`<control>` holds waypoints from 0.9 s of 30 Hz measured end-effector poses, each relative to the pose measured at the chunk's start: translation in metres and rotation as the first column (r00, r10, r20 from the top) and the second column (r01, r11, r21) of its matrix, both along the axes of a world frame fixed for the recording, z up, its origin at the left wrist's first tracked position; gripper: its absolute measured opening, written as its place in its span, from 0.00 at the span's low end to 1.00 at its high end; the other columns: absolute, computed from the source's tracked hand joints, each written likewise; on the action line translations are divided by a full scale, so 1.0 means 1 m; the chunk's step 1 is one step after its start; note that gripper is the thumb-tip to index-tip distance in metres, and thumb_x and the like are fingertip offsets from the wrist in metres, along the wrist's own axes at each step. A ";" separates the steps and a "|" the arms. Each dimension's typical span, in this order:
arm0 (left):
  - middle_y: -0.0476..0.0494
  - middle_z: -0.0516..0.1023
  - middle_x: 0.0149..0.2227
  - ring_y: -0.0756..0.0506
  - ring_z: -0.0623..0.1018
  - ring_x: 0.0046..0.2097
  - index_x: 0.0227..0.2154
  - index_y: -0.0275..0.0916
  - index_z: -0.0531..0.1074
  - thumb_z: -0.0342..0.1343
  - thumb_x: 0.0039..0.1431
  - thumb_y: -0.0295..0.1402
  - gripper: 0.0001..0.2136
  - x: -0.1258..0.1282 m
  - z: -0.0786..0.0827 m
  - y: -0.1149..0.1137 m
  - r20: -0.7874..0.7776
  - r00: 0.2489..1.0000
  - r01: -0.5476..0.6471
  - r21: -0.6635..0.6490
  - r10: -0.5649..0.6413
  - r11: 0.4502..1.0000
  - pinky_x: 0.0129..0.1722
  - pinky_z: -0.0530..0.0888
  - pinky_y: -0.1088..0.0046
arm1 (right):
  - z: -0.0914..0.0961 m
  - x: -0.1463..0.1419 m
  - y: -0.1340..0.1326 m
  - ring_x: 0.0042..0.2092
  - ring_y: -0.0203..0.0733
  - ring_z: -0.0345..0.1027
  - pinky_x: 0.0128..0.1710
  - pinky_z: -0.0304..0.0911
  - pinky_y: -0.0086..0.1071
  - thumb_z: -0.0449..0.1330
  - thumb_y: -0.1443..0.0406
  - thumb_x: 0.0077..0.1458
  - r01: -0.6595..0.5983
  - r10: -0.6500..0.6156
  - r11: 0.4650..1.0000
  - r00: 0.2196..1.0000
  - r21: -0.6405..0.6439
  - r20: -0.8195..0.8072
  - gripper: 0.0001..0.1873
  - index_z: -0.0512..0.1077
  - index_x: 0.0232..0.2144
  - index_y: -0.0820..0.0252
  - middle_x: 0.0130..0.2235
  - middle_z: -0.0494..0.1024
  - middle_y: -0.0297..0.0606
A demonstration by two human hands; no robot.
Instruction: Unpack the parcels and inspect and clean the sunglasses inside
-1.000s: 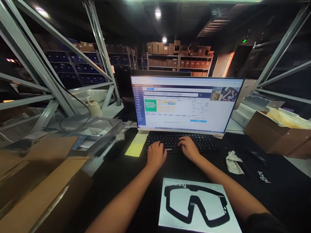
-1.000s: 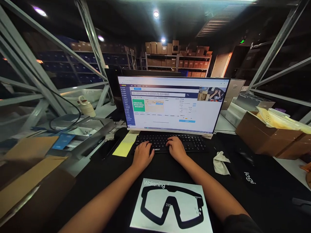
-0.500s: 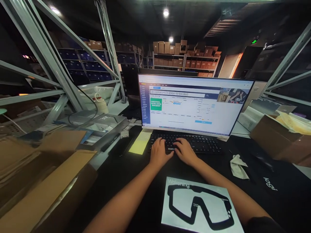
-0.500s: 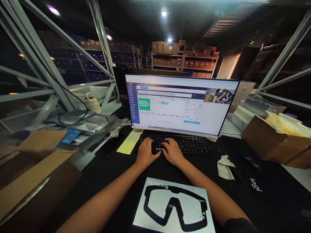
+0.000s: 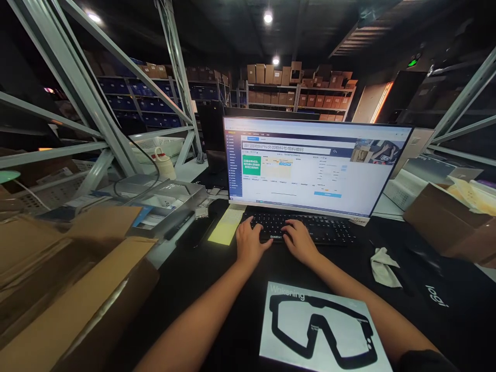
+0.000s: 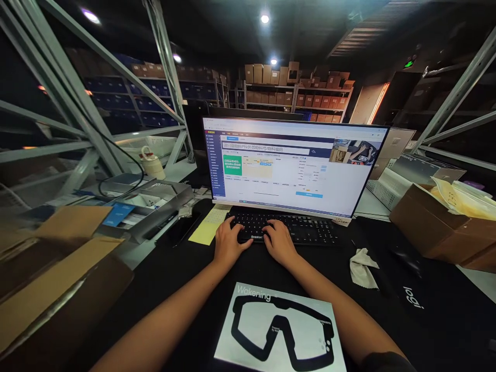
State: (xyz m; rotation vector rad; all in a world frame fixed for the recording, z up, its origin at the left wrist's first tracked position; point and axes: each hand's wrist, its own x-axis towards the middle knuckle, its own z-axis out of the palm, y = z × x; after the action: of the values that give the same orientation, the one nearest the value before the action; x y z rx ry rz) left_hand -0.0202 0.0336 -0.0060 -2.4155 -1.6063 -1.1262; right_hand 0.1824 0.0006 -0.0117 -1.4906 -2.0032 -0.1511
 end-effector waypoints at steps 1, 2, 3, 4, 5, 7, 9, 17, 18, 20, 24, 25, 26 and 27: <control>0.35 0.68 0.59 0.33 0.68 0.61 0.37 0.42 0.75 0.70 0.50 0.38 0.13 0.001 0.000 0.000 -0.018 1.000 0.022 0.006 -0.021 1.000 0.63 0.65 0.51 | 0.000 -0.001 -0.001 0.60 0.52 0.62 0.59 0.62 0.51 0.55 0.69 0.63 0.000 0.000 1.000 1.000 0.000 0.004 0.12 0.74 0.46 0.59 0.55 0.71 0.49; 0.35 0.69 0.59 0.33 0.68 0.62 0.36 0.42 0.76 0.69 0.51 0.38 0.11 0.002 0.000 -0.001 -0.034 0.999 0.040 0.011 -0.040 0.999 0.64 0.64 0.50 | 0.001 -0.002 -0.001 0.60 0.52 0.62 0.59 0.62 0.51 0.55 0.68 0.63 0.001 -0.001 1.000 1.000 -0.001 0.009 0.12 0.74 0.46 0.59 0.55 0.71 0.49; 0.35 0.69 0.59 0.33 0.69 0.62 0.35 0.42 0.77 0.68 0.53 0.38 0.10 0.003 0.000 -0.001 -0.048 0.997 0.053 0.015 -0.052 0.998 0.64 0.63 0.50 | 0.002 -0.003 -0.002 0.60 0.52 0.62 0.59 0.62 0.51 0.55 0.68 0.63 0.000 0.000 1.000 1.000 -0.002 0.015 0.12 0.75 0.46 0.60 0.55 0.71 0.50; 0.34 0.70 0.59 0.33 0.69 0.62 0.35 0.41 0.77 0.67 0.55 0.38 0.08 0.004 0.001 -0.002 -0.058 0.997 0.060 0.019 -0.059 0.998 0.65 0.63 0.49 | 0.002 -0.005 -0.003 0.60 0.52 0.62 0.59 0.62 0.51 0.55 0.68 0.63 -0.002 0.002 1.000 1.000 -0.004 0.023 0.13 0.75 0.47 0.59 0.55 0.71 0.50; 0.33 0.70 0.59 0.33 0.69 0.62 0.35 0.40 0.77 0.65 0.56 0.38 0.08 0.005 0.001 -0.003 -0.064 0.996 0.061 0.023 -0.060 0.998 0.65 0.62 0.49 | 0.003 -0.006 -0.003 0.60 0.53 0.62 0.59 0.62 0.52 0.55 0.67 0.63 -0.004 0.005 1.000 0.999 -0.007 0.032 0.13 0.75 0.48 0.59 0.56 0.70 0.50; 0.31 0.70 0.59 0.33 0.69 0.62 0.38 0.39 0.76 0.63 0.58 0.37 0.09 0.007 0.002 -0.004 -0.067 0.997 0.051 0.034 -0.049 0.998 0.65 0.62 0.49 | 0.004 -0.010 -0.004 0.61 0.54 0.61 0.60 0.60 0.53 0.56 0.66 0.63 -0.012 0.012 1.000 0.998 -0.014 0.055 0.14 0.75 0.50 0.57 0.57 0.70 0.49; 0.31 0.71 0.58 0.33 0.69 0.61 0.43 0.38 0.74 0.63 0.58 0.37 0.12 0.008 0.003 -0.005 -0.067 0.997 0.044 0.042 -0.041 0.998 0.66 0.61 0.49 | 0.005 -0.013 -0.003 0.63 0.55 0.58 0.63 0.57 0.54 0.58 0.64 0.63 -0.016 0.017 1.000 0.997 -0.021 0.075 0.14 0.77 0.49 0.55 0.59 0.70 0.48; 0.33 0.72 0.55 0.34 0.71 0.59 0.46 0.39 0.71 0.63 0.58 0.35 0.14 0.008 0.002 -0.004 -0.077 0.996 0.038 0.020 -0.037 0.999 0.64 0.63 0.50 | 0.009 -0.010 0.011 0.63 0.52 0.60 0.66 0.49 0.57 0.50 0.65 0.66 0.034 -0.033 0.999 0.998 -0.027 0.055 0.20 0.67 0.59 0.60 0.53 0.77 0.46; 0.33 0.72 0.55 0.33 0.71 0.59 0.46 0.39 0.71 0.63 0.58 0.35 0.15 0.008 0.001 -0.004 -0.077 0.997 0.034 0.016 -0.033 0.999 0.64 0.64 0.49 | 0.008 -0.009 0.012 0.64 0.52 0.60 0.66 0.49 0.57 0.50 0.66 0.66 0.041 -0.039 0.999 0.998 -0.023 0.053 0.22 0.65 0.60 0.61 0.54 0.76 0.47; 0.33 0.72 0.55 0.33 0.72 0.58 0.46 0.39 0.71 0.64 0.57 0.36 0.15 0.008 0.000 -0.002 -0.077 0.997 0.028 0.010 -0.027 1.000 0.63 0.65 0.49 | 0.007 -0.007 0.012 0.66 0.53 0.56 0.67 0.46 0.58 0.53 0.67 0.62 0.045 -0.044 0.999 0.997 -0.015 0.063 0.25 0.63 0.62 0.62 0.57 0.73 0.48; 0.32 0.71 0.56 0.33 0.71 0.59 0.47 0.38 0.70 0.63 0.57 0.36 0.16 0.008 -0.004 0.000 -0.083 0.996 0.031 0.001 -0.031 1.000 0.63 0.64 0.49 | 0.007 -0.010 0.010 0.68 0.58 0.51 0.68 0.43 0.60 0.59 0.66 0.59 0.057 -0.056 0.998 0.993 -0.001 0.100 0.30 0.63 0.63 0.60 0.63 0.66 0.50; 0.32 0.71 0.56 0.34 0.71 0.59 0.47 0.38 0.70 0.63 0.58 0.36 0.16 0.009 -0.004 0.000 -0.085 0.996 0.035 0.000 -0.034 0.999 0.63 0.63 0.49 | 0.007 -0.011 0.010 0.68 0.58 0.50 0.67 0.43 0.60 0.59 0.65 0.60 0.059 -0.059 0.998 0.992 0.000 0.111 0.27 0.65 0.62 0.57 0.63 0.65 0.50; 0.32 0.71 0.56 0.34 0.71 0.59 0.47 0.38 0.70 0.63 0.58 0.36 0.16 0.009 -0.005 0.000 -0.088 0.995 0.038 -0.002 -0.038 0.999 0.64 0.63 0.49 | 0.007 -0.013 0.010 0.68 0.58 0.50 0.67 0.42 0.60 0.59 0.63 0.62 0.057 -0.056 0.998 0.991 -0.001 0.124 0.24 0.69 0.60 0.54 0.63 0.65 0.49; 0.32 0.71 0.55 0.34 0.71 0.59 0.47 0.38 0.70 0.63 0.58 0.36 0.15 0.009 -0.005 0.000 -0.092 0.995 0.042 -0.004 -0.042 0.999 0.63 0.63 0.49 | 0.008 -0.015 0.010 0.68 0.59 0.50 0.68 0.42 0.60 0.59 0.62 0.62 0.053 -0.052 0.999 0.989 -0.003 0.136 0.21 0.72 0.57 0.51 0.63 0.66 0.47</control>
State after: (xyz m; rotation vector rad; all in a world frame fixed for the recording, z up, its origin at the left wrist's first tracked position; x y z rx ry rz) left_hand -0.0107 0.0333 -0.0108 -2.4744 -1.5372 -1.0038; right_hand 0.1674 0.0107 -0.0041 -1.5756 -2.0737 -0.2748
